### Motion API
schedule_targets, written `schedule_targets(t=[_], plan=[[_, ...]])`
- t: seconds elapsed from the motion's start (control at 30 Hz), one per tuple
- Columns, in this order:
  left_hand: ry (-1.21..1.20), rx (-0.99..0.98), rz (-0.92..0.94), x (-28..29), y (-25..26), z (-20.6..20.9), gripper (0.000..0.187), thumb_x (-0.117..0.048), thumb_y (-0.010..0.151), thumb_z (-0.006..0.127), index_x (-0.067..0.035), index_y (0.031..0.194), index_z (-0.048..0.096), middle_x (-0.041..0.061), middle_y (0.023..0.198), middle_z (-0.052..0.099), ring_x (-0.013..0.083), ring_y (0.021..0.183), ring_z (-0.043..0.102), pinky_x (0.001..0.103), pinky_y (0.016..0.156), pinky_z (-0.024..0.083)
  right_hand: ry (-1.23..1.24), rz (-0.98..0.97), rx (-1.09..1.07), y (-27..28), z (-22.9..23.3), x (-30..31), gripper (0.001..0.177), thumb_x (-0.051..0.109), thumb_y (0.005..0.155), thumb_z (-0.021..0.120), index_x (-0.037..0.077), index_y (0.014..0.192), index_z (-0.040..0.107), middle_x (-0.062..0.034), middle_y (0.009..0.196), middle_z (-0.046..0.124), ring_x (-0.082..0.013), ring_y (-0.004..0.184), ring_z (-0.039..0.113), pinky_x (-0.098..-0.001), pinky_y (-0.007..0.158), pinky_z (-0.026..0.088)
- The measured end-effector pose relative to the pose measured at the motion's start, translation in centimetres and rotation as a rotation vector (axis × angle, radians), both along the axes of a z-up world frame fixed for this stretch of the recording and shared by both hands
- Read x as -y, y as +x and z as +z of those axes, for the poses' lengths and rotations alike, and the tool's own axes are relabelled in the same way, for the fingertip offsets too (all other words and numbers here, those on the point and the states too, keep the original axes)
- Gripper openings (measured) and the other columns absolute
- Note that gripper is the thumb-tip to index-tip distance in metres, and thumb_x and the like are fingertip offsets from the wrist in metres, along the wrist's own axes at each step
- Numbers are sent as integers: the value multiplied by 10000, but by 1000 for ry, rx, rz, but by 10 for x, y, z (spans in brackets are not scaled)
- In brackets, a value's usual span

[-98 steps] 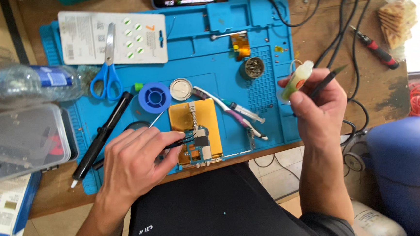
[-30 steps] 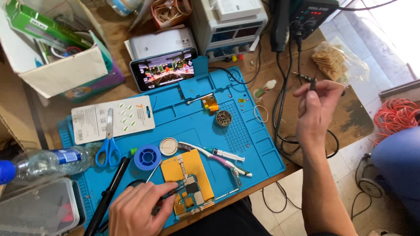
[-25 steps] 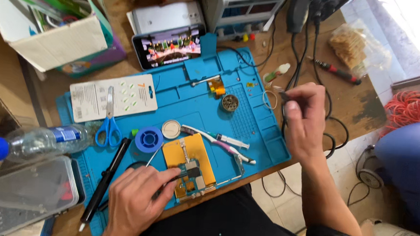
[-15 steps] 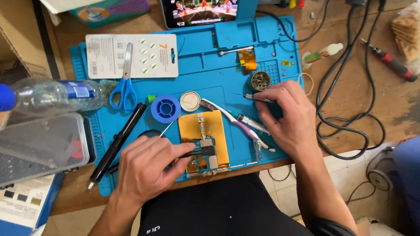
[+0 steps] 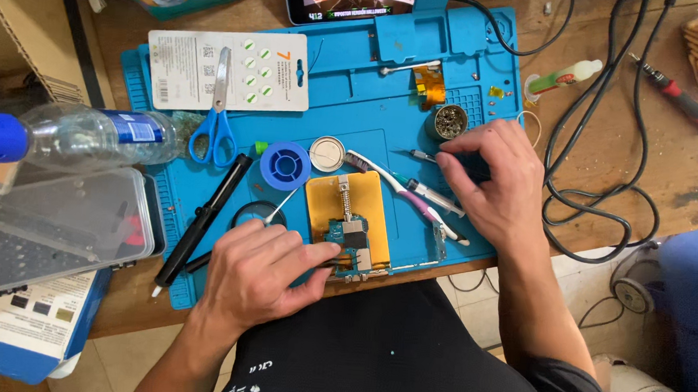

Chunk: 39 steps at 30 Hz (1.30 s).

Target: The person cleans a small circuit board with a toothbrush, then uses tweezers to position a component. They apply flux from a tube to the board and use a soldering iron with solder wire to attach the component.

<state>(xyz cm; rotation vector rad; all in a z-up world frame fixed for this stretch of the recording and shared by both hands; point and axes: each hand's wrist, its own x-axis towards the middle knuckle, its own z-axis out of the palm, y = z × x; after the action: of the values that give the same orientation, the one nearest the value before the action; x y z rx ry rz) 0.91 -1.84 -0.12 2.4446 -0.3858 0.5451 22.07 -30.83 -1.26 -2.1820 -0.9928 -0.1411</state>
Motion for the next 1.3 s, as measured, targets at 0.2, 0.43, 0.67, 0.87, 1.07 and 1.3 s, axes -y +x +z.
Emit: schedule_targets(t=[0.2, 0.43, 0.67, 0.87, 1.07, 1.3], plan=[[-10, 30, 11, -2, -1, 3, 247, -308, 1155, 661, -209, 1207, 881, -15, 693, 477, 225, 589, 577, 362, 613, 517, 93, 18, 10, 0, 2, 0, 41, 169, 1165, 864, 129, 1155, 862, -94, 988, 766, -385, 932, 716, -506, 898, 605], [-4, 32, -32, -3, -1, 11, 273, -337, 1158, 652, -221, 1242, 884, -14, 711, 487, 218, 597, 578, 372, 612, 523, 156, -29, 37, -2, 7, 1, 113, 210, 1198, 834, 102, 1172, 858, -113, 943, 723, -381, 868, 672, -511, 838, 582], [137, -21, -21, -1, -4, 3, 288, -292, 1164, 693, -134, 1188, 933, 50, 699, 550, 321, 600, 502, 505, 602, 343, 322, 6, 109, -20, 45, 51, 248, 229, 1207, 641, 5, 1119, 698, -145, 979, 773, -310, 844, 670, -471, 835, 516], [131, -40, 30, -5, -12, -9, 280, -260, 1170, 746, -103, 1172, 978, 60, 667, 536, 334, 588, 448, 503, 611, 331, 431, -182, 115, -50, 56, 116, 248, 127, 1135, 579, 21, 911, 577, -100, 696, 583, -230, 633, 516, -407, 655, 405], [134, -93, 4, -12, -18, -13, 254, -238, 1168, 788, -82, 1207, 984, 58, 679, 592, 310, 589, 452, 479, 618, 363, -413, -180, -965, -78, 97, 192, 421, 352, 1130, 697, 117, 781, 688, 24, 693, 638, -120, 635, 528, -311, 628, 452], [150, -188, -2, -17, -23, -12, 212, -225, 1162, 828, -84, 1249, 961, 75, 708, 640, 277, 607, 514, 458, 644, 423, -1106, -714, -906, -63, -60, 220, 440, 657, 1058, 706, 295, 1282, 815, -40, 1249, 865, -372, 1229, 781, -535, 976, 602]])
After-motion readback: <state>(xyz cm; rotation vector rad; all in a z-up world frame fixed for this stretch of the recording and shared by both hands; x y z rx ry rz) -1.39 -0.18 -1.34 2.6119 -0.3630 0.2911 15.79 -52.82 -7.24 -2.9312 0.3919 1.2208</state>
